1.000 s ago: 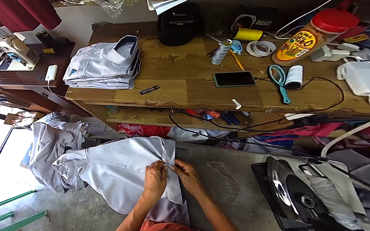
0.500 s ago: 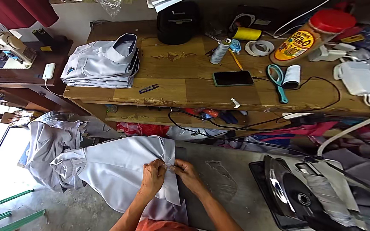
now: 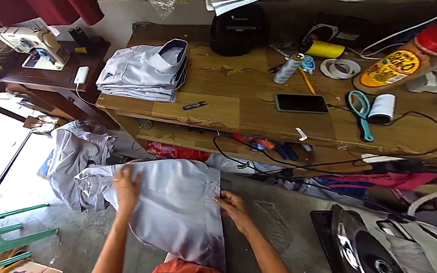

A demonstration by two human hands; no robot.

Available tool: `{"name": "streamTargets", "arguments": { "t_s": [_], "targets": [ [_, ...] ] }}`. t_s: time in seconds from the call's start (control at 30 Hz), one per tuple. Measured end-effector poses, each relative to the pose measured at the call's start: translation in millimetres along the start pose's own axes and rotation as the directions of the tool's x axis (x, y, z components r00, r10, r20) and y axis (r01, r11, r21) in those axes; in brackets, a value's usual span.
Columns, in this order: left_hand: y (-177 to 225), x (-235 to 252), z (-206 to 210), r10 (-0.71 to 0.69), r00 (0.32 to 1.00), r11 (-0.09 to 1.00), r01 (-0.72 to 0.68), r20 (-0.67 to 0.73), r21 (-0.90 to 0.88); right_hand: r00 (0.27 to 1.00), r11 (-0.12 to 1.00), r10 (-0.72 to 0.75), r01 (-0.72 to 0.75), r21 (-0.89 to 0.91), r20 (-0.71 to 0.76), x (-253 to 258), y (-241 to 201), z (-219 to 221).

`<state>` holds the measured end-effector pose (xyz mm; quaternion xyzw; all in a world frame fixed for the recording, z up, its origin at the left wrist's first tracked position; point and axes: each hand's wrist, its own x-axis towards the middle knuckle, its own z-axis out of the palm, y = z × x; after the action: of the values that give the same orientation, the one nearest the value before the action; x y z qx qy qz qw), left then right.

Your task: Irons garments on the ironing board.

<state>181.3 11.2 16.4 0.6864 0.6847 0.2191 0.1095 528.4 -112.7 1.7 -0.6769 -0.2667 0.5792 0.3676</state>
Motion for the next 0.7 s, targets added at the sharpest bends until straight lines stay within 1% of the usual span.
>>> {"name": "streamTargets", "arguments": {
  "t_s": [0.03, 0.07, 0.1, 0.13, 0.17, 0.2, 0.23, 0.27, 0.3, 0.33, 0.37, 0.4, 0.43, 0.47, 0.5, 0.53, 0.6, 0.63, 0.67, 0.7],
  "targets": [
    [-33, 13, -13, -0.126, 0.987, 0.988, 0.134, -0.103, 0.082, 1.0, 1.0, -0.005, 0.005, -0.013, -0.012, 1, 0, 1],
    [-64, 22, -26, -0.261, 0.95, 0.953, 0.281, -0.169, 0.108, 1.0, 1.0, -0.009, 0.009, -0.026, -0.021, 3, 1, 1],
    [-89, 27, -37, -0.406, 0.897, 0.901, 0.425, -0.175, 0.086, 0.999, 0.999, -0.016, 0.015, -0.038, -0.03, 4, 0, 2],
    [-111, 29, -45, -0.526, 0.841, 0.843, 0.536, -0.125, 0.055, 0.999, 0.998, -0.026, 0.024, -0.052, -0.036, 5, 0, 3],
    [-129, 30, -49, -0.595, 0.802, 0.802, 0.596, -0.046, 0.023, 0.998, 0.997, -0.038, 0.035, -0.068, -0.043, 5, 1, 4],
    [-142, 30, -50, -0.615, 0.788, 0.788, 0.615, 0.033, 0.018, 0.998, 0.995, -0.05, 0.046, -0.087, -0.049, 5, 3, 5],
    [-148, 32, -52, -0.604, 0.791, 0.797, 0.602, 0.095, 0.049, 0.996, 0.993, -0.067, 0.061, -0.097, -0.057, 5, 4, 6],
    [-146, 36, -58, -0.563, 0.817, 0.826, 0.556, 0.125, 0.091, 0.994, 0.992, -0.088, 0.082, -0.091, -0.063, 5, 6, 8],
    [-145, 37, -64, -0.521, 0.844, 0.854, 0.512, 0.131, 0.096, 0.993, 0.993, -0.106, 0.103, -0.06, -0.061, 3, 6, 9],
    [-146, 35, -71, -0.48, 0.87, 0.877, 0.478, 0.114, 0.046, 0.992, 0.993, -0.119, 0.119, -0.009, -0.041, -2, 6, 8],
    [-149, 28, -79, -0.439, 0.896, 0.894, 0.443, 0.07, -0.058, 0.991, 0.99, -0.132, 0.132, 0.047, -0.005, -10, 5, 7],
    [-156, 16, -87, -0.404, 0.915, 0.895, 0.397, 0.011, -0.203, 0.988, 0.986, -0.147, 0.143, 0.088, 0.044, -23, 4, 6],
    [-163, 0, -96, -0.398, 0.917, 0.866, 0.365, -0.031, -0.342, 0.981, 0.982, -0.167, 0.156, 0.111, 0.101, -39, 4, 6],
    [-171, -16, -103, -0.423, 0.905, 0.823, 0.36, -0.052, -0.439, 0.97, 0.978, -0.187, 0.169, 0.124, 0.156, -55, 8, 8],
    [-181, -32, -106, -0.466, 0.883, 0.79, 0.386, -0.058, -0.477, 0.958, 0.974, -0.201, 0.173, 0.147, 0.205, -70, 16, 11],
    [-192, -46, -105, -0.518, 0.853, 0.779, 0.44, -0.063, -0.448, 0.947, 0.971, -0.21, 0.174, 0.164, 0.242, -80, 28, 16],
    [-200, -66, -100, -0.61, 0.787, 0.778, 0.574, -0.089, -0.255, 0.947, 0.978, -0.196, 0.171, 0.117, 0.254, -88, 58, 27],
    [-196, -68, -95, -0.603, 0.787, 0.796, 0.582, -0.13, -0.167, 0.952, 0.983, -0.182, 0.176, 0.044, 0.245, -84, 71, 31],
    [-181, -67, -88, -0.547, 0.815, 0.837, 0.535, -0.194, -0.114, 0.955, 0.981, -0.173, 0.189, -0.046, 0.24, -77, 79, 33],
    [-154, -64, -79, -0.46, 0.857, 0.888, 0.452, -0.235, -0.088, 0.955, 0.973, -0.169, 0.201, -0.114, 0.243, -71, 83, 34]
  ]
}}
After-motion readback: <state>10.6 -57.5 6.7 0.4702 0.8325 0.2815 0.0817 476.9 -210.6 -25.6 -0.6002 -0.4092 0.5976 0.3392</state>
